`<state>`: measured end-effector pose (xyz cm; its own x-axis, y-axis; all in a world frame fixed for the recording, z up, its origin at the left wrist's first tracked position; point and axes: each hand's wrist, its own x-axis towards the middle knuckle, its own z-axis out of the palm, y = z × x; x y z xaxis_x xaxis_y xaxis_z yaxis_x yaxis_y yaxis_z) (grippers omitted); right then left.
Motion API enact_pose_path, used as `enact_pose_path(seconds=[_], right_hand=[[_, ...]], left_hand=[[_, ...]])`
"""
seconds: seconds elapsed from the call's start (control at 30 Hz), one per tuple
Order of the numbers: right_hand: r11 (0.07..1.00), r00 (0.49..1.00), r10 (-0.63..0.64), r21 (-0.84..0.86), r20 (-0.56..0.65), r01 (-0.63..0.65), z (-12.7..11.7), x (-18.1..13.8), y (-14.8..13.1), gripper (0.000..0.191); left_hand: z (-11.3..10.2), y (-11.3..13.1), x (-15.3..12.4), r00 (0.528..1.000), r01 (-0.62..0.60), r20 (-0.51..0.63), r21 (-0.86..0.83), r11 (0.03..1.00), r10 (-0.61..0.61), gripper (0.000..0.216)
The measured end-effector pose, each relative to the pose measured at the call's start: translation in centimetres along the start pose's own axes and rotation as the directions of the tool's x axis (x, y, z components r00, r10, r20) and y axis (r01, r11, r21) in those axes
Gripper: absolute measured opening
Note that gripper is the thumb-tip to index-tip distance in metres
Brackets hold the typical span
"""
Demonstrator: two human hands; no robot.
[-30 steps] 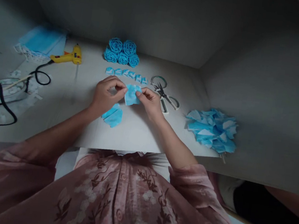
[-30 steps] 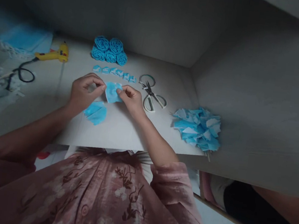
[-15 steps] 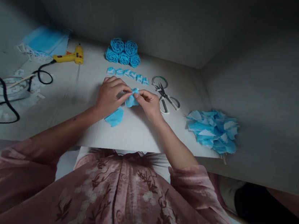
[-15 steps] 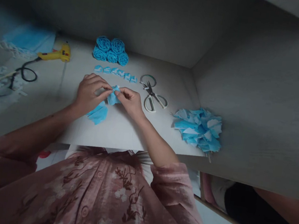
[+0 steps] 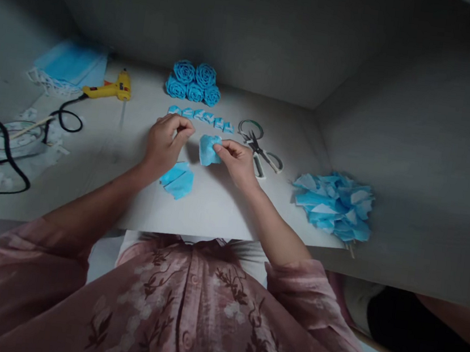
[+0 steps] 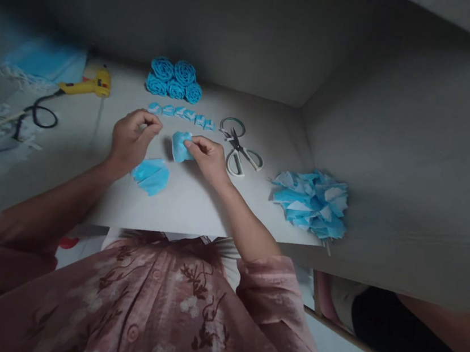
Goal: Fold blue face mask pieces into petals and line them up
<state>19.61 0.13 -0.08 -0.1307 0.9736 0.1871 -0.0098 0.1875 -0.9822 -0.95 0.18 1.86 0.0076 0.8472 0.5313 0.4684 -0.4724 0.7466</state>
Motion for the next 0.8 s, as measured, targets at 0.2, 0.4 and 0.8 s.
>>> enact_pose_path(seconds=[0.2, 0.4, 0.8], right_hand=[[1.000, 0.999, 0.000, 0.030, 0.033, -0.001, 0.22, -0.18, -0.02, 0.044], [1.000, 0.997, -0.013, -0.020, 0.077, 0.014, 0.29, -0.39, -0.27, 0.053], [0.995, 0.997, -0.040, -0.083, 0.066, 0.046, 0.40, -0.67, -0.78, 0.050]], left_hand=[[0.51, 0.70, -0.52, 0.988, -0.109, 0.116, 0.012, 0.994, 0.107, 0.020], [0.87, 0.58, -0.59, 0.983, -0.119, 0.144, 0.058, 0.991, 0.109, 0.013], [0.90, 0.44, -0.37, 0.984, 0.176, 0.072, -0.303, 0.937, -0.161, 0.025]])
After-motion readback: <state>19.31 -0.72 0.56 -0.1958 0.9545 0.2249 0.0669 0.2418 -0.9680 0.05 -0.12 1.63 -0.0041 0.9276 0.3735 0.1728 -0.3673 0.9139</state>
